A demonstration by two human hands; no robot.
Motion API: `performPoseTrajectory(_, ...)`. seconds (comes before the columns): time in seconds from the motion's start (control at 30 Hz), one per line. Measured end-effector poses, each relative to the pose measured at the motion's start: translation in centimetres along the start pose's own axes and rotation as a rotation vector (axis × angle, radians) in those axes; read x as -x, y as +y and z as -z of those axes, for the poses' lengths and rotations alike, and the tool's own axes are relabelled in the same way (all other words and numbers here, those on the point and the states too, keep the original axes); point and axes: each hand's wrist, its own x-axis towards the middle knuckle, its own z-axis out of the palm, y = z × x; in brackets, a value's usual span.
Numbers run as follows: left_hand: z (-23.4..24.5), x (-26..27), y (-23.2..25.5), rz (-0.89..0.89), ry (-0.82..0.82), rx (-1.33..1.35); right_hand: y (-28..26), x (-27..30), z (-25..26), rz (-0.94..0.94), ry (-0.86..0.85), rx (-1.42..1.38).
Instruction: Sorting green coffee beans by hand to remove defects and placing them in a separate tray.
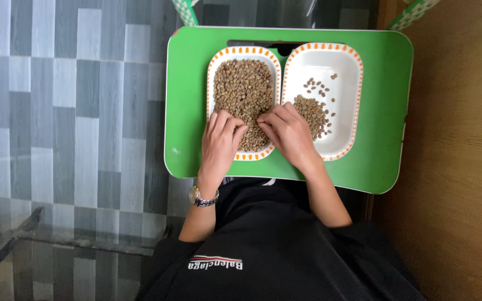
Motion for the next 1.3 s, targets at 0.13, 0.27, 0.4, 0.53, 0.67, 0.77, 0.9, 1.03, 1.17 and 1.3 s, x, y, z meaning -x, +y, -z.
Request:
performPoseTrajectory(0.13, -1.0, -0.2, 0.4, -0.035, 0.015, -0.018, -0.2, 0.6, 2.3, -0.047, 0.061, 0.001)
performPoseTrajectory(0.27, -2.4, -0.5, 1.0, -0.021, -0.029, 0.029, 0.5, 1.7, 4.6, -0.105, 0.141, 0.003)
performPoseTrajectory(0.4, -3.3, -1.0, 2.1, -0.097, -0.04, 0.037, 3.2, 4.6, 4.8, -0.185, 0.211, 0.034)
performPoseTrajectory(0.53, -2.7, -1.8, 3.7, -0.126, -0.068, 0.051, 1.6, 3.3, 7.0, -0.163, 0.292, 0.02)
performPoseTrajectory(0.67, -3.8, -2.3, 4.2, -0.211, -0.027, 0.065, 1.8, 3.6, 7.1, -0.177, 0.359, 0.021)
performPoseTrajectory(0.77, -4.6, -2.9, 5.2, -0.245, -0.024, 0.091, 1.8, 3.8, 7.0, -0.187, 0.38, 0.03)
performPoseTrajectory(0.9, -5.9, -3.6, 6.0, -0.25, -0.01, 0.161, 1.8, 3.8, 6.8, -0.195, 0.384, 0.018)
performPoseTrajectory(1.03, -5.7, -3.5, 5.4, -0.238, -0.002, 0.186, 1.9, 3.5, 5.9, -0.189, 0.362, 0.012)
performPoseTrajectory(1.17, -3.8, -2.7, 2.6, -0.21, 0.034, 0.063, 0.8, 2.2, 4.8, -0.204, 0.242, -0.042)
performPoseTrajectory(1.3, -0.9, -1.7, 0.0, -0.043, 0.014, 0.04, -0.7, 0.1, 3.3, -0.09, 0.097, -0.035)
